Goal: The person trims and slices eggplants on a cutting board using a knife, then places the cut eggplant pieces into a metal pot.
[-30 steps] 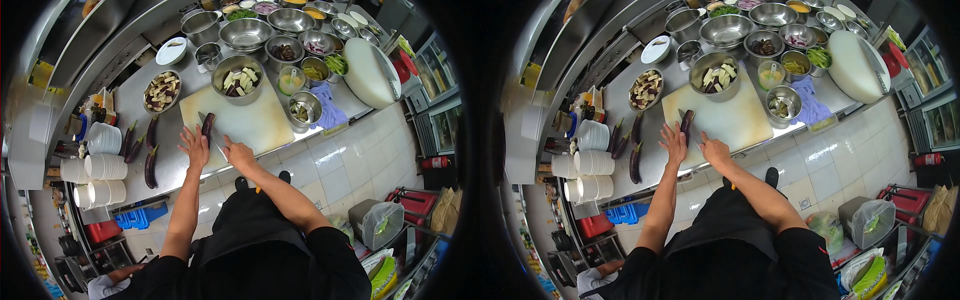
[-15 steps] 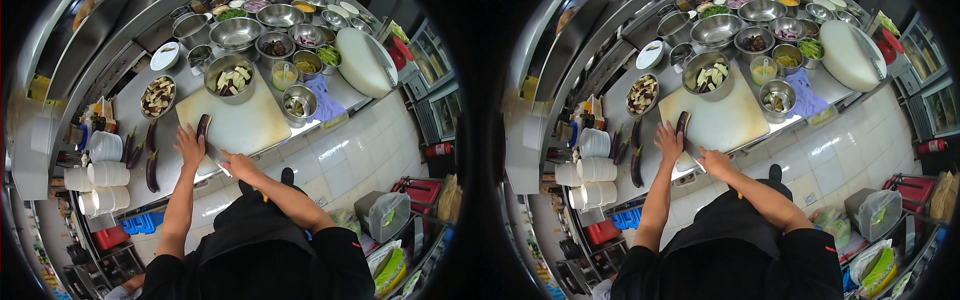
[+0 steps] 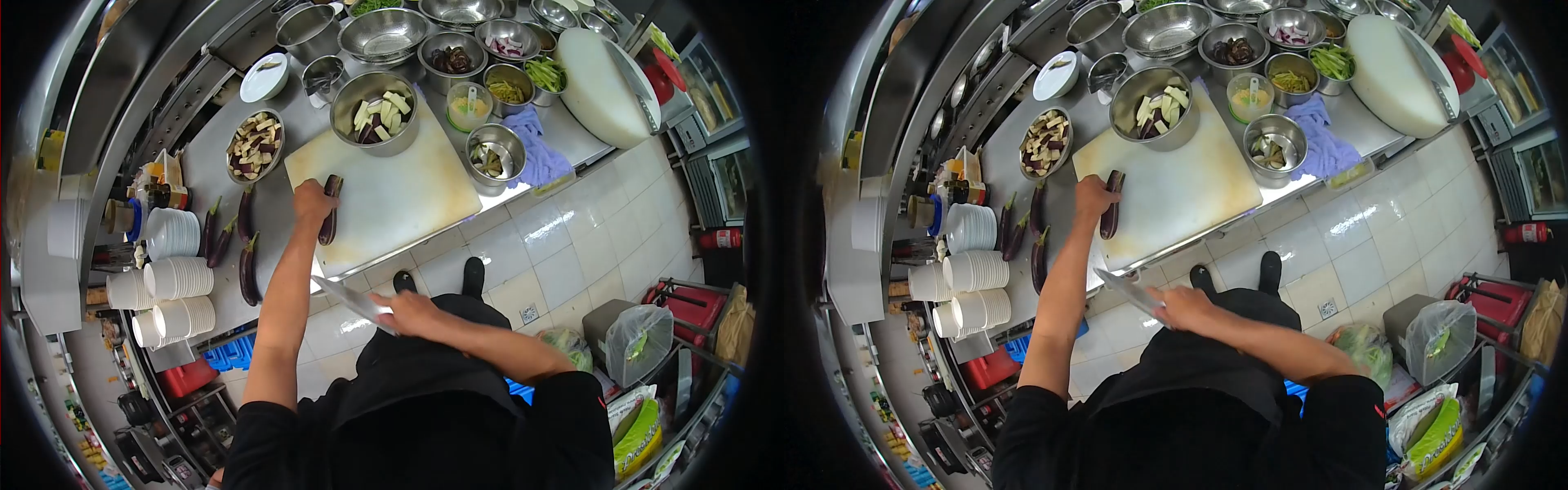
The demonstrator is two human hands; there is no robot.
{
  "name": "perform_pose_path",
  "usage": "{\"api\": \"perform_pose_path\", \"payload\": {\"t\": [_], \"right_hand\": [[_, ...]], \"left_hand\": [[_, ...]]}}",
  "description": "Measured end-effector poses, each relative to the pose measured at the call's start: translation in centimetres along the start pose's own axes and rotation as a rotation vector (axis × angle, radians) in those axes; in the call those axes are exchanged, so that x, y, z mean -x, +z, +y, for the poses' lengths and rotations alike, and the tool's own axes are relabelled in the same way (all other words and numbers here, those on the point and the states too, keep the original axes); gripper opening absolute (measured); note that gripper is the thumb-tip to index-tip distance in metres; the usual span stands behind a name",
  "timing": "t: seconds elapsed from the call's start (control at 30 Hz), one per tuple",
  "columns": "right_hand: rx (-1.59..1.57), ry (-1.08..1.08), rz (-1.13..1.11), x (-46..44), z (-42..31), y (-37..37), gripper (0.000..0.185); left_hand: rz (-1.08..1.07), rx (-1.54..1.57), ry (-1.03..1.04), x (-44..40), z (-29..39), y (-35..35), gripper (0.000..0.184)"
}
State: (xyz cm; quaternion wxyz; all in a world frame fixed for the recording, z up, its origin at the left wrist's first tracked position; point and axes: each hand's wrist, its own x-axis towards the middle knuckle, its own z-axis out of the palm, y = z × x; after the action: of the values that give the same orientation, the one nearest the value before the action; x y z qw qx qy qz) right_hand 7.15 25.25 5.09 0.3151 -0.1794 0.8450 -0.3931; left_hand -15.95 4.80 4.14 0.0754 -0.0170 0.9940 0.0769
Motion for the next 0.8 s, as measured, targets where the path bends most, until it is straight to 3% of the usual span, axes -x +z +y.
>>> {"api": "perform_pose_path", "payload": {"t": [0.03, 0.07, 0.2, 0.27, 0.4, 0.47, 0.8], "right_hand": [[-0.001, -0.026, -0.019, 2.0, -0.3, -0.9, 0.056], [-0.015, 0.074, 0.04, 3.0, -0.2, -1.6, 0.055], [0.002, 0.128, 0.31, 4.1, 3.1, -4.3, 0.055], [0.034, 0.132, 0.415, 2.8, 3.9, -5.5, 0.054], [-0.01, 0.187, 0.539, -2.5, 3.2, -7.4, 0.052], [-0.068, 0.165, 0.57, -6.8, 3.9, -7.1, 0.052], [-0.069, 0.194, 0.69, -17.5, 2.6, -9.2, 0.052]], "left_hand": [[-0.019, 0.043, 0.014, -0.3, -0.7, -0.1, 0.035], [-0.026, 0.063, 0.01, 0.0, -1.7, 0.0, 0.034], [-0.019, 0.308, -0.012, -0.1, -4.3, 0.4, 0.033], [-0.142, 0.626, -0.08, 1.2, -4.4, 1.2, 0.035], [-0.052, 0.681, -0.051, 4.1, -2.9, 3.0, 0.034], [0.103, 0.554, 0.011, 4.1, -3.3, 4.4, 0.035], [0.267, 0.503, 0.036, 5.1, -2.6, 5.6, 0.04]]}}
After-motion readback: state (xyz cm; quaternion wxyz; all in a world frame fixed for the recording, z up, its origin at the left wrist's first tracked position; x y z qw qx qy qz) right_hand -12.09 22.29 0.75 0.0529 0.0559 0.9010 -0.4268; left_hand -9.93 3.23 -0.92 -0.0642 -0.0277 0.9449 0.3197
